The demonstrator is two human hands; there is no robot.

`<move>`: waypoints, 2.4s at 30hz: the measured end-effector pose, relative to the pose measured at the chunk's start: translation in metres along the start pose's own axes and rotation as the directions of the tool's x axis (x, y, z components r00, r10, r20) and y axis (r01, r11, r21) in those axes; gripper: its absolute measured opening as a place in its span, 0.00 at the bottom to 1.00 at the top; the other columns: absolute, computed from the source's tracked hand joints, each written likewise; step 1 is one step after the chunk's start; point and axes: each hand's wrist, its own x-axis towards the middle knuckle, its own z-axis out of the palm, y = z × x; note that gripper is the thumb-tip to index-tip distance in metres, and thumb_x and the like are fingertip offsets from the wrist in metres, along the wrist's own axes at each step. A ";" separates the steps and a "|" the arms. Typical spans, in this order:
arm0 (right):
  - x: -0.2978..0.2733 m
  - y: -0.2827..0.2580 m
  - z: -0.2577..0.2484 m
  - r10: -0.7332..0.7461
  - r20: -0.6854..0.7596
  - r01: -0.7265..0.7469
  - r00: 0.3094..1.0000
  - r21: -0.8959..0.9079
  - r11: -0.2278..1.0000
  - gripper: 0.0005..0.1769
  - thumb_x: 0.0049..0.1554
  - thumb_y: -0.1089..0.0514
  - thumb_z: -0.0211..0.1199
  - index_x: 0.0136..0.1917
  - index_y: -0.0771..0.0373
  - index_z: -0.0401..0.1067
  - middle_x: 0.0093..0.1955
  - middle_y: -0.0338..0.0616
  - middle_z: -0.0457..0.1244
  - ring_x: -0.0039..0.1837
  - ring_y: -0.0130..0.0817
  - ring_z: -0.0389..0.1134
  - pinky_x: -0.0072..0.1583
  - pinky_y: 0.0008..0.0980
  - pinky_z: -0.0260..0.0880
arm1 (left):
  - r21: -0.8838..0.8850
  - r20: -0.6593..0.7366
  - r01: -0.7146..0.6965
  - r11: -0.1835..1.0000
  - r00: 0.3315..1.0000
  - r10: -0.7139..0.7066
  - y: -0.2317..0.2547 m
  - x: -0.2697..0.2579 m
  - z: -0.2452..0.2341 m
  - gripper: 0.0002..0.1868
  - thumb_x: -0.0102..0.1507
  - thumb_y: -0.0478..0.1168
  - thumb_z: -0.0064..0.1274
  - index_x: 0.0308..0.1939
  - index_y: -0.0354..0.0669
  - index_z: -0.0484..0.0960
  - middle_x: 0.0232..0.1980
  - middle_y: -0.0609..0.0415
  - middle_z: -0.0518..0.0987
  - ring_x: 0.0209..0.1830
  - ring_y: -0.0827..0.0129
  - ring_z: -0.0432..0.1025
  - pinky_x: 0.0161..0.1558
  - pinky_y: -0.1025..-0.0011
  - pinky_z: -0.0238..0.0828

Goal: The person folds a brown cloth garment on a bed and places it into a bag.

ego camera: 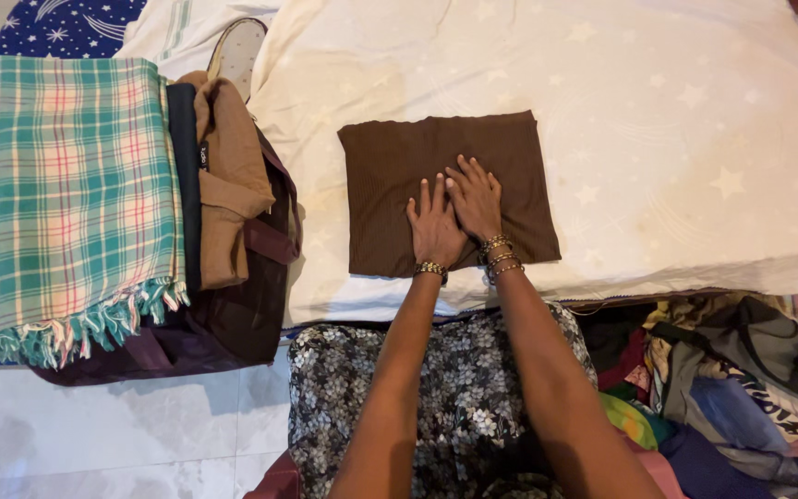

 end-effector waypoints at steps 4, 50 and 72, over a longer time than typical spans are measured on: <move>-0.003 0.000 -0.001 -0.032 -0.030 0.033 0.999 0.006 0.999 0.28 0.68 0.40 0.43 0.72 0.53 0.70 0.82 0.43 0.52 0.84 0.40 0.45 0.78 0.53 0.36 | 0.029 -0.047 -0.015 0.999 0.999 0.016 -0.004 0.000 0.011 0.38 0.62 0.55 0.53 0.74 0.44 0.68 0.83 0.49 0.54 0.83 0.48 0.45 0.74 0.39 0.42; -0.081 -0.014 -0.027 -0.094 -0.120 0.075 0.988 -0.151 0.986 0.28 0.67 0.43 0.49 0.74 0.59 0.66 0.80 0.50 0.55 0.81 0.46 0.51 0.75 0.50 0.47 | 0.043 -0.079 -0.039 0.998 0.996 0.043 -0.006 -0.003 0.011 0.34 0.63 0.52 0.51 0.75 0.60 0.69 0.84 0.47 0.52 0.83 0.47 0.44 0.74 0.40 0.41; -0.052 0.045 -0.035 0.041 -0.074 -0.063 0.996 -0.320 0.945 0.32 0.66 0.38 0.49 0.80 0.47 0.60 0.87 0.46 0.43 0.86 0.47 0.40 0.77 0.57 0.41 | 0.060 0.023 -0.134 0.989 0.991 0.133 -0.141 0.055 -0.018 0.36 0.65 0.62 0.49 0.75 0.59 0.67 0.84 0.62 0.53 0.83 0.59 0.44 0.77 0.45 0.38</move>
